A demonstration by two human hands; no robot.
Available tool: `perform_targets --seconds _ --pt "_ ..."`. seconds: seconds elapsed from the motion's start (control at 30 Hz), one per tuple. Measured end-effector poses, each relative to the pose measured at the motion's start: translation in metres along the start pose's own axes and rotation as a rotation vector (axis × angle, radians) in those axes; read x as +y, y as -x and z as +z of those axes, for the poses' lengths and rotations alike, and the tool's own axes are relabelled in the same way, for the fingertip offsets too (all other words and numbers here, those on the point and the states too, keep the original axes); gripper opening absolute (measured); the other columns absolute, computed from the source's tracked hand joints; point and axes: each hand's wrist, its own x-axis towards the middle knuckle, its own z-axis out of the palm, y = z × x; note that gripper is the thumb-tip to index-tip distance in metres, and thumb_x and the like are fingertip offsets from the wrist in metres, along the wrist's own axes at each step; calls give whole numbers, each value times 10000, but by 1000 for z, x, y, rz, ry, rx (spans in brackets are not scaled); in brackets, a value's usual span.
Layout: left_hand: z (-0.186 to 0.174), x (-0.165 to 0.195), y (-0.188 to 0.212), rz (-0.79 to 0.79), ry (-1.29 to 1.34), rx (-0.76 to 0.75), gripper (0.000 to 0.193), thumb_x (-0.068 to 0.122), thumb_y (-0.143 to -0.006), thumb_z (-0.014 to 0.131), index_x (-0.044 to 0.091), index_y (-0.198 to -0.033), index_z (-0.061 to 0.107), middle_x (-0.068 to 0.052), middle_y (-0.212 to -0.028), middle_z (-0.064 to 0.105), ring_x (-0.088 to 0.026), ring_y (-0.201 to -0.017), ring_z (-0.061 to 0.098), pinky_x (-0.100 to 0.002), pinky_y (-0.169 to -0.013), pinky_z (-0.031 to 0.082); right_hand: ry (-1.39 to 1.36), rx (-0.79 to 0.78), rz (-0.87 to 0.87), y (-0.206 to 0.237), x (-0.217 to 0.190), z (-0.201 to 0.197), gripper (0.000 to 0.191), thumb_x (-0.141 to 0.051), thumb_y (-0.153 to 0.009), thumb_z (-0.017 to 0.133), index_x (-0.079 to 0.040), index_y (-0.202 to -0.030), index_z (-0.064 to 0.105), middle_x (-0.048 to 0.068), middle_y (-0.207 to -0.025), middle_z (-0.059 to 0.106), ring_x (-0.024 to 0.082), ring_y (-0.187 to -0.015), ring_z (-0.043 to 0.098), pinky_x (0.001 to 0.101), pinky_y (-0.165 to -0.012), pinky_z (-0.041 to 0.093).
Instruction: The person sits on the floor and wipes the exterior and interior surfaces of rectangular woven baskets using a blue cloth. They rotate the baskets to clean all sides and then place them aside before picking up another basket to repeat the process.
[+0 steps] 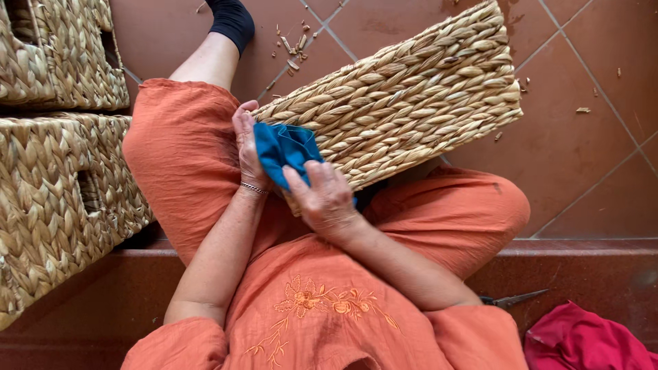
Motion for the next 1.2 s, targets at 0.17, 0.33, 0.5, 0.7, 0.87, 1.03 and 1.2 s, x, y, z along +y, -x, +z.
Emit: perform_targets --seconds 0.17,0.33,0.5,0.7,0.87,1.03,1.2 --pt "6 5 -2 42 -79 3 380 329 -1138 406 62 -1383 520 -56 -1283 568 -147 -1167 522 -309 -1054 439 447 -12 120 -3 111 -58 123 -115 -1054 627 -131 -1173 654 71 -877 565 254 -774 604 386 -576 511" --pt "16 33 1 499 -566 81 333 204 -1140 545 56 -1436 516 -131 -1451 512 -255 -1406 430 -409 -1213 358 499 152 497 19 211 -91 294 -214 -1047 764 -94 -1291 653 155 -1199 529 358 -1053 634 479 -850 553" --pt "41 64 27 867 -891 -57 108 162 -962 751 125 -1047 695 -84 -1203 596 -244 -1224 508 -529 -1159 308 409 212 510 45 225 -79 301 -187 -1059 796 -102 -1313 658 130 -1220 508 339 -1091 640 463 -889 560" --pt "70 77 64 916 -1002 -352 127 188 -910 808 130 -944 700 -15 -934 582 -214 -993 562 -575 -1129 320 338 228 525 47 220 -78 320 -171 -1041 767 -99 -1333 661 104 -1210 498 294 -1101 647 438 -921 574" --pt "82 77 61 850 -1028 -361 176 180 -908 797 97 -912 642 -36 -909 561 -237 -962 552 -525 -1036 359 295 232 531 50 218 -76 317 -164 -1046 766 -100 -1338 660 100 -1204 490 276 -1115 649 421 -942 583" --pt "85 77 57 875 -1051 -346 153 82 -825 733 87 -877 589 -67 -894 539 -266 -959 546 -509 -1023 370 281 243 528 51 217 -75 318 -159 -1040 766 -101 -1335 662 101 -1188 486 281 -1124 645 423 -956 584" --pt "84 69 55 878 -1054 -347 157 69 -799 723 93 -877 589 -63 -893 538 -261 -953 543 -511 -1029 371 254 263 527 51 220 -74 311 -155 -1045 764 -98 -1333 660 102 -1220 486 282 -1131 649 420 -963 589"
